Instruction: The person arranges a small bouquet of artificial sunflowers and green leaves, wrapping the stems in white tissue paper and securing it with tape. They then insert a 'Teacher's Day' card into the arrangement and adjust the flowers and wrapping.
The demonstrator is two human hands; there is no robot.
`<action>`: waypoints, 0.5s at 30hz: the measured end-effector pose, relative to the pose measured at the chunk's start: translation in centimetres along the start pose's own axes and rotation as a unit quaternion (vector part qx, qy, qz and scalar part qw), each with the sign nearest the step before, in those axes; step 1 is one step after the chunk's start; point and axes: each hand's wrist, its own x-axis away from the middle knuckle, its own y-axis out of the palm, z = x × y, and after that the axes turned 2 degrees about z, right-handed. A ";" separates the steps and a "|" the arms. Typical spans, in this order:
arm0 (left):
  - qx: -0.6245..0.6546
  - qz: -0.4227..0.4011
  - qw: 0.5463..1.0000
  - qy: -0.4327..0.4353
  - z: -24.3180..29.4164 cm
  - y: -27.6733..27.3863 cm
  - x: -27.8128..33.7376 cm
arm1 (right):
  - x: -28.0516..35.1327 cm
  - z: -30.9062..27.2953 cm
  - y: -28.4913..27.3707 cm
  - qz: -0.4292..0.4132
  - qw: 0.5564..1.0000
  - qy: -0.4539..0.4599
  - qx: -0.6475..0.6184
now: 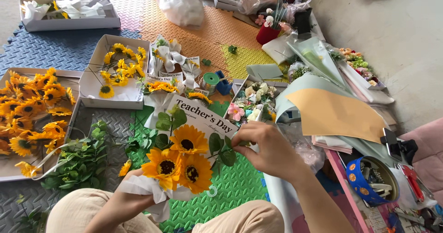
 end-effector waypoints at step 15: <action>-0.029 0.033 0.998 0.033 -0.6 -0.1 -0.4 | 1.2 0.5 1.9 -0.039 0.998 -0.026 0.048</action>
